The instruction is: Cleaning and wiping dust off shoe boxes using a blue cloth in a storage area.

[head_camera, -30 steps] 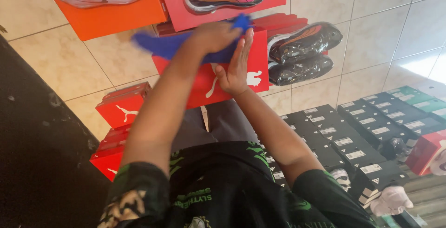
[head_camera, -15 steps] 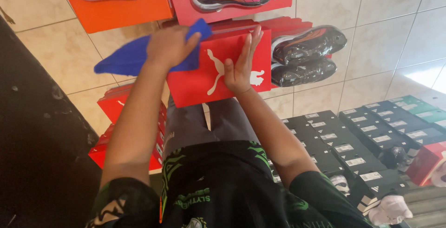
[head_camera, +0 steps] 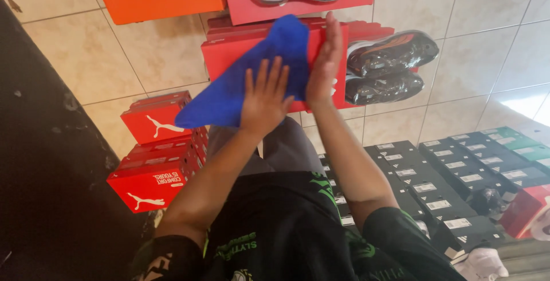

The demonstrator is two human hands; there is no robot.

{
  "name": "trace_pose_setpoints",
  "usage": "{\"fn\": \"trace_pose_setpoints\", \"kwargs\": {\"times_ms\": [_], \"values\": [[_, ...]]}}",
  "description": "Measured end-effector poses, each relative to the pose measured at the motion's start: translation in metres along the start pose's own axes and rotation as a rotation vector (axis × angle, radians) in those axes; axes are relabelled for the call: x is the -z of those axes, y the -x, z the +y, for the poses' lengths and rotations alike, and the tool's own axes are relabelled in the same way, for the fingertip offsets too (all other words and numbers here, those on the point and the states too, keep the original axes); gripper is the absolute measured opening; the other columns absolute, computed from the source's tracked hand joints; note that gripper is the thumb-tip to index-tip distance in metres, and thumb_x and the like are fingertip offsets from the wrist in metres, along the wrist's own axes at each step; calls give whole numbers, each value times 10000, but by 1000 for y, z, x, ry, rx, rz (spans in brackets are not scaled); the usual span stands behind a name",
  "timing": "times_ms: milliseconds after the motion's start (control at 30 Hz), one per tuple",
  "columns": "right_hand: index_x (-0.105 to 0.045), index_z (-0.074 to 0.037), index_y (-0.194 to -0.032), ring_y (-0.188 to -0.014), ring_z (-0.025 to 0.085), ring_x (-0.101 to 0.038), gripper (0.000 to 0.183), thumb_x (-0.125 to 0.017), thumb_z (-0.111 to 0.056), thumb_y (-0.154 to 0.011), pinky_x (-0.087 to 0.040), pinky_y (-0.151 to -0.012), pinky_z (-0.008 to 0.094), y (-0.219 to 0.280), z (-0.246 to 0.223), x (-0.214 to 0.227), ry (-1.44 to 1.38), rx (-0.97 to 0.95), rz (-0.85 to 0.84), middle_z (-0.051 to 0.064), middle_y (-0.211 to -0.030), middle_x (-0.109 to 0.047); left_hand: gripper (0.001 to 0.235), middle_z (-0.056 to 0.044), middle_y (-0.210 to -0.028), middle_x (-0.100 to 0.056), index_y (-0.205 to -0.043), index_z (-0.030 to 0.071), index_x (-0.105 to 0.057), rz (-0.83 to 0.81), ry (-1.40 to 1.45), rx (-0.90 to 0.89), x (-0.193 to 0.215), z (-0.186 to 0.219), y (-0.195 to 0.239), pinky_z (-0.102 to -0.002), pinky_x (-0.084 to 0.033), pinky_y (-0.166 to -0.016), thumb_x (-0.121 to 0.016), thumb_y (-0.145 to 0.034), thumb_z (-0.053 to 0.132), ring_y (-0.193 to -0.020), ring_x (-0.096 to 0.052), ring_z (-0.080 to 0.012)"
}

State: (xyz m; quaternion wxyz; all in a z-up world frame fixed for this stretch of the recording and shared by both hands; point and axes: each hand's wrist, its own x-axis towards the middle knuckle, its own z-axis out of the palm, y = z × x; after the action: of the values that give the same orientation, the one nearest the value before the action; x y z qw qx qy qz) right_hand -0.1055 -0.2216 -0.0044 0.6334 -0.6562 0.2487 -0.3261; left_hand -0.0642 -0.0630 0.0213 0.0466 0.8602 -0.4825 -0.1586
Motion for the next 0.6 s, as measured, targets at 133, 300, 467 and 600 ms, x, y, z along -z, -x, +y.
{"fn": "trace_pose_setpoints", "kwargs": {"times_ms": [133, 300, 467, 600], "values": [[-548, -102, -1472, -1513, 247, -431, 427, -538, -365, -1136, -381, -1273, 475, -28, -67, 44, 295, -59, 179, 94, -1555, -520, 740, -99, -1668, -318, -1596, 133, -417, 104, -26, -115, 19, 23, -34, -596, -291, -1212, -691, -1021, 511, -1526, -328, -332], [-466, -73, -1502, -1472, 283, -451, 698, -537, -567, -1014, -384, -1213, 457, -22, -30, 114, -200, -520, 274, 157, -1566, -479, 751, -84, -1685, -271, -1617, 151, -413, 98, 18, -255, -3, 67, -73, -578, -253, -1223, -659, -1021, 535, -1542, -279, -317], [-465, -49, -1526, -1567, 264, -78, 749, -434, -603, -1022, -210, -1288, 447, -18, -29, 127, -472, -601, 227, 139, -1651, -307, 687, -66, -1701, -254, -1635, 153, -401, 92, -9, -383, -6, 75, -68, -554, -186, -1254, -559, -1080, 526, -1560, -235, -311], [-385, -152, -1581, -998, 235, -651, 807, -467, -590, -909, -540, -846, 328, -24, -41, 112, -392, -817, 372, 175, -1201, -677, 723, -73, -1669, -336, -1582, 164, -467, 137, 94, -484, -2, 44, -30, -569, -268, -1227, -712, -984, 488, -1533, -321, -297]]}}
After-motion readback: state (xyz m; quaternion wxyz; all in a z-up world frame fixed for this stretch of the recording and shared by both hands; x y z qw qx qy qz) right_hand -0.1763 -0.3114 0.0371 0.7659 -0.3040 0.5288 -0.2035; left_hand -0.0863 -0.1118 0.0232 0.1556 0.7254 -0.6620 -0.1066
